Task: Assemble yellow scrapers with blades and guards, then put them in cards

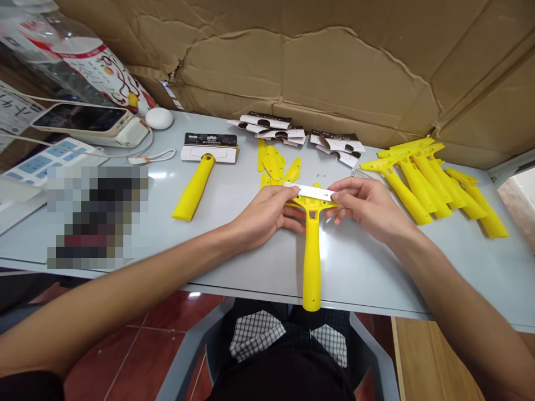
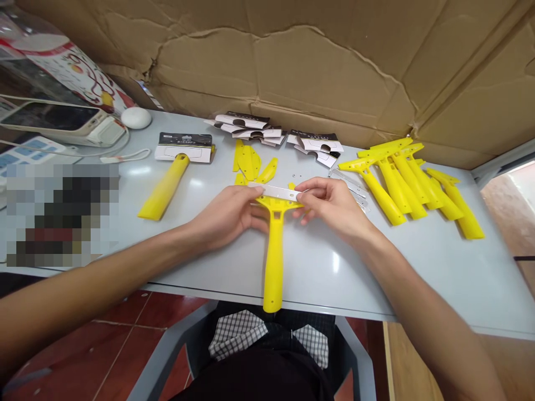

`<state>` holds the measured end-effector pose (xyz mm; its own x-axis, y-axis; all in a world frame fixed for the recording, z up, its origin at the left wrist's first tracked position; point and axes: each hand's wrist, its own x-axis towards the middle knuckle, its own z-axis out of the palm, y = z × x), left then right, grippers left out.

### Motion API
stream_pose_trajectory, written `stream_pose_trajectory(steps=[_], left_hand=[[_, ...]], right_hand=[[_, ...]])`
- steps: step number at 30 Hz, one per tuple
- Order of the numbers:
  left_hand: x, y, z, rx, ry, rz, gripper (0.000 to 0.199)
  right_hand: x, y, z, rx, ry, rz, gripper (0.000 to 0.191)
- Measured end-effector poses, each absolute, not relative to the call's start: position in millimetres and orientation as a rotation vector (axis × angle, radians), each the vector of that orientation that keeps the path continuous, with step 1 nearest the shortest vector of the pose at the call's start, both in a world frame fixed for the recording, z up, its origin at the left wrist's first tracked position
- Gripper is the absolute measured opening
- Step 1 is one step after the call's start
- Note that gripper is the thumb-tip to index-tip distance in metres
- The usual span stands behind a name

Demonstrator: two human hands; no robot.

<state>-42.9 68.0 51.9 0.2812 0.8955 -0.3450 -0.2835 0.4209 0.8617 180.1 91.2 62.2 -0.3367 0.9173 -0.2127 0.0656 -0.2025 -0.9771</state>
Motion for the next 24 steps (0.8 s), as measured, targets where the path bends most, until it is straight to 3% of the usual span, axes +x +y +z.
stream_pose_trajectory(steps=[9,24], left_hand=[[-43.4,67.5,52.8,0.788,0.973,0.897,0.027],[-48.1,72.1,54.6,0.868,1.139,0.969,0.009]], right_hand=[[181.2,92.4,59.6,-1.235,-1.366,1.581,0.023],[182.1,93.4,59.5,-1.267,-1.353,1.515,0.015]])
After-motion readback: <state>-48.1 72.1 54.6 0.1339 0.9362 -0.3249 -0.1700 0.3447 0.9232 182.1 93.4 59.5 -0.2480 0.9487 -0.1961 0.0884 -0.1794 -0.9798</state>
